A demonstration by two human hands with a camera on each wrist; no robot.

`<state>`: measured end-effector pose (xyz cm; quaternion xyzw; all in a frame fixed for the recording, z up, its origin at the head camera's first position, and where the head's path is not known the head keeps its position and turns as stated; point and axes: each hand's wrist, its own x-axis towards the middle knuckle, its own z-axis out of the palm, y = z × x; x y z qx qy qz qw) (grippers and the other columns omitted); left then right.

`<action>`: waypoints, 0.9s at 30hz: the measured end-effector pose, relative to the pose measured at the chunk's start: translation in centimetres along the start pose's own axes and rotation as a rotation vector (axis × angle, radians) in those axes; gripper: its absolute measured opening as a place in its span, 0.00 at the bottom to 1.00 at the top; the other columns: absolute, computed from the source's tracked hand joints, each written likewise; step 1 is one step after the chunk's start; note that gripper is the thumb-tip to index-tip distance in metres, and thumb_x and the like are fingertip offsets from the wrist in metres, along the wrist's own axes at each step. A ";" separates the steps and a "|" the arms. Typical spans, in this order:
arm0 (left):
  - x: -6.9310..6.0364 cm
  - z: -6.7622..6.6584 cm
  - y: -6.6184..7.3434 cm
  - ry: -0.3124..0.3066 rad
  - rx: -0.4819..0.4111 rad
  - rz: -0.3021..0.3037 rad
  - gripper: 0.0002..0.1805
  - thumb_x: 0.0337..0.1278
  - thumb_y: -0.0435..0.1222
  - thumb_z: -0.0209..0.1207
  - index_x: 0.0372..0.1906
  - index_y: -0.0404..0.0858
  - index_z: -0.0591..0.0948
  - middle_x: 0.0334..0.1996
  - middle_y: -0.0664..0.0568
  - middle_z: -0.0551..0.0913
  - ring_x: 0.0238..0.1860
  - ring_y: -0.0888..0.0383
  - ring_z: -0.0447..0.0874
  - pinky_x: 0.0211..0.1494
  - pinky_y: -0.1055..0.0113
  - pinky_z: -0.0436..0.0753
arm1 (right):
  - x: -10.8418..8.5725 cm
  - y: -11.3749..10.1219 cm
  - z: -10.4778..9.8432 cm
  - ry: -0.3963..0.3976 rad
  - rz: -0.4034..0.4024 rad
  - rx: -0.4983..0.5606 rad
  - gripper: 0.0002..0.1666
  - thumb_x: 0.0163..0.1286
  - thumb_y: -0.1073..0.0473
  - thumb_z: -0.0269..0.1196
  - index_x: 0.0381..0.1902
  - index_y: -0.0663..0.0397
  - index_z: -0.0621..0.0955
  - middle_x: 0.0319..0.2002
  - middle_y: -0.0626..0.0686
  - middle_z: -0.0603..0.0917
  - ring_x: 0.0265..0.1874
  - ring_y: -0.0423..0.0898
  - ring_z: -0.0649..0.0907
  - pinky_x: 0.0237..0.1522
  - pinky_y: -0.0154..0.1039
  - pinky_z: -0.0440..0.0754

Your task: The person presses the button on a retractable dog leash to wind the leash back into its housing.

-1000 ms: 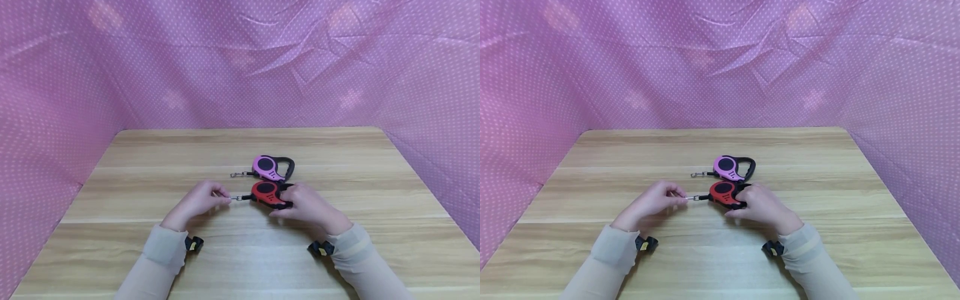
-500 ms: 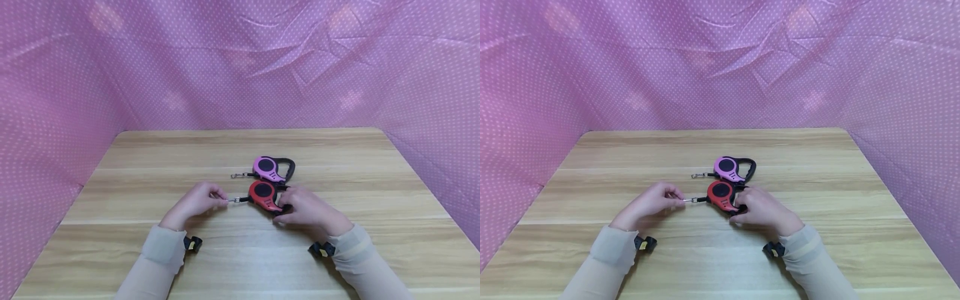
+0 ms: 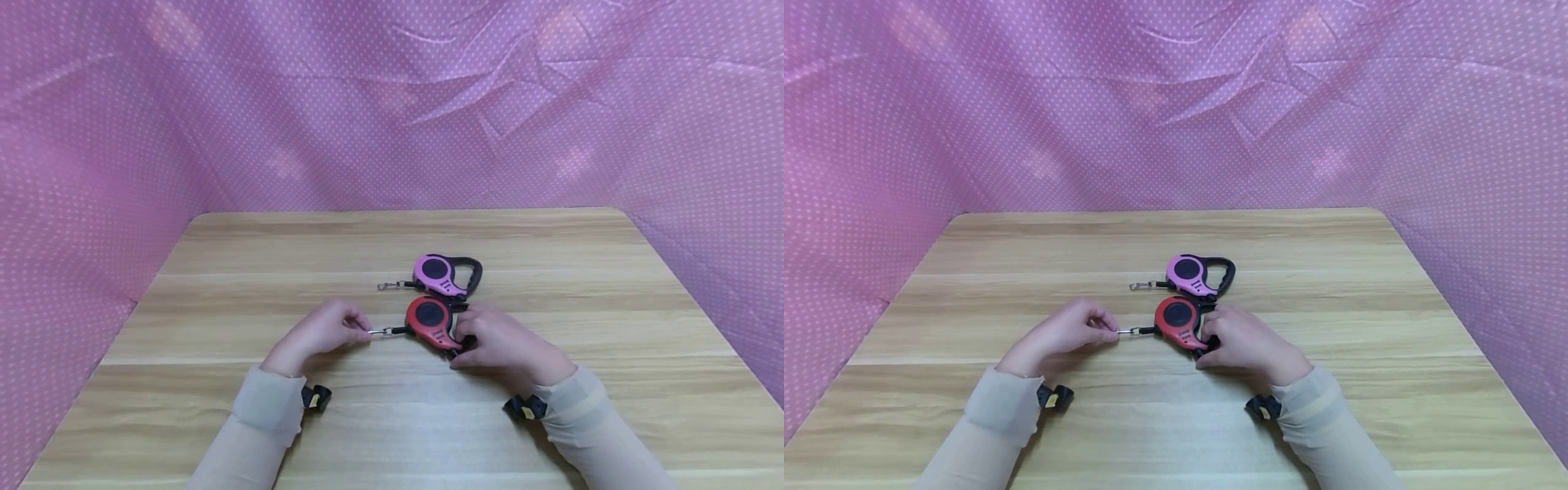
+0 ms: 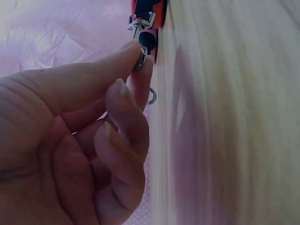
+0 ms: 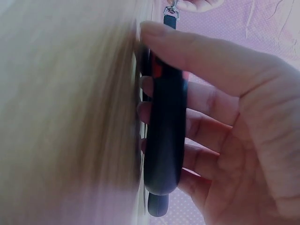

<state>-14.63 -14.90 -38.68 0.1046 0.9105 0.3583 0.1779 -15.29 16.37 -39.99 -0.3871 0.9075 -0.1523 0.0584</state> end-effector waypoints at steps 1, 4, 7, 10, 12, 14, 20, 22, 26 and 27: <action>0.0 0.0 0.0 0.001 0.010 0.001 0.03 0.54 0.36 0.69 0.34 0.43 0.86 0.30 0.56 0.85 0.34 0.59 0.79 0.46 0.63 0.78 | 0.0 0.0 0.0 0.000 0.002 -0.001 0.17 0.53 0.42 0.75 0.31 0.45 0.85 0.35 0.41 0.81 0.37 0.40 0.78 0.45 0.41 0.79; 0.1 0.2 0.0 -0.002 0.009 -0.007 0.03 0.53 0.36 0.70 0.33 0.43 0.86 0.31 0.56 0.85 0.34 0.59 0.80 0.47 0.62 0.79 | -0.1 0.0 0.0 -0.007 0.007 -0.002 0.17 0.53 0.43 0.75 0.32 0.46 0.85 0.37 0.42 0.81 0.38 0.41 0.78 0.47 0.43 0.80; 0.2 0.3 0.1 -0.005 0.004 -0.014 0.03 0.53 0.35 0.69 0.34 0.42 0.86 0.31 0.55 0.85 0.34 0.59 0.80 0.47 0.62 0.79 | -0.2 0.1 -0.1 -0.018 0.013 0.000 0.17 0.53 0.43 0.75 0.33 0.46 0.85 0.38 0.43 0.82 0.39 0.42 0.78 0.48 0.44 0.80; 0.2 0.2 0.2 -0.010 -0.004 -0.023 0.03 0.54 0.35 0.69 0.34 0.42 0.86 0.31 0.55 0.85 0.34 0.58 0.79 0.45 0.63 0.79 | -0.3 0.2 -0.1 -0.024 0.011 -0.004 0.17 0.54 0.43 0.75 0.34 0.46 0.86 0.39 0.44 0.82 0.41 0.43 0.80 0.50 0.46 0.80; 0.2 0.2 0.2 -0.016 -0.009 -0.027 0.03 0.54 0.35 0.69 0.34 0.42 0.86 0.31 0.55 0.84 0.34 0.58 0.79 0.44 0.64 0.78 | -0.3 0.2 -0.1 -0.022 0.005 -0.004 0.17 0.54 0.43 0.74 0.35 0.46 0.86 0.39 0.43 0.83 0.42 0.43 0.80 0.51 0.46 0.80; 0.1 0.2 0.2 -0.022 -0.015 -0.031 0.03 0.55 0.34 0.68 0.34 0.42 0.86 0.31 0.54 0.84 0.33 0.58 0.79 0.42 0.65 0.78 | -0.4 0.3 -0.1 -0.017 -0.001 0.000 0.17 0.54 0.43 0.74 0.35 0.46 0.86 0.39 0.43 0.83 0.42 0.43 0.80 0.52 0.46 0.80; 0.1 0.1 0.1 -0.023 -0.013 -0.041 0.03 0.56 0.35 0.68 0.35 0.42 0.86 0.31 0.54 0.84 0.32 0.58 0.78 0.38 0.66 0.78 | -0.6 0.3 -0.5 0.028 -0.014 0.057 0.15 0.55 0.44 0.74 0.35 0.44 0.86 0.38 0.40 0.83 0.41 0.41 0.80 0.50 0.43 0.79; -0.1 0.0 0.1 -0.011 -0.004 -0.052 0.03 0.57 0.35 0.67 0.36 0.42 0.86 0.31 0.54 0.84 0.32 0.58 0.78 0.38 0.67 0.78 | -0.8 0.3 -0.8 0.056 -0.021 0.089 0.13 0.57 0.46 0.73 0.36 0.44 0.86 0.38 0.40 0.83 0.41 0.40 0.79 0.49 0.42 0.79; -0.5 -0.3 0.0 0.006 -0.005 -0.077 0.05 0.59 0.36 0.65 0.39 0.40 0.86 0.32 0.52 0.84 0.32 0.57 0.79 0.37 0.66 0.79 | -1.1 0.6 -1.6 0.126 -0.023 0.144 0.11 0.62 0.50 0.70 0.38 0.48 0.87 0.41 0.45 0.84 0.43 0.44 0.82 0.50 0.45 0.81; -0.6 -0.4 0.0 0.009 -0.015 -0.086 0.06 0.60 0.37 0.65 0.40 0.40 0.86 0.32 0.51 0.84 0.32 0.57 0.79 0.37 0.66 0.79 | -1.2 0.7 -1.7 0.152 -0.014 0.161 0.11 0.63 0.51 0.69 0.40 0.49 0.87 0.42 0.47 0.85 0.45 0.46 0.82 0.51 0.47 0.81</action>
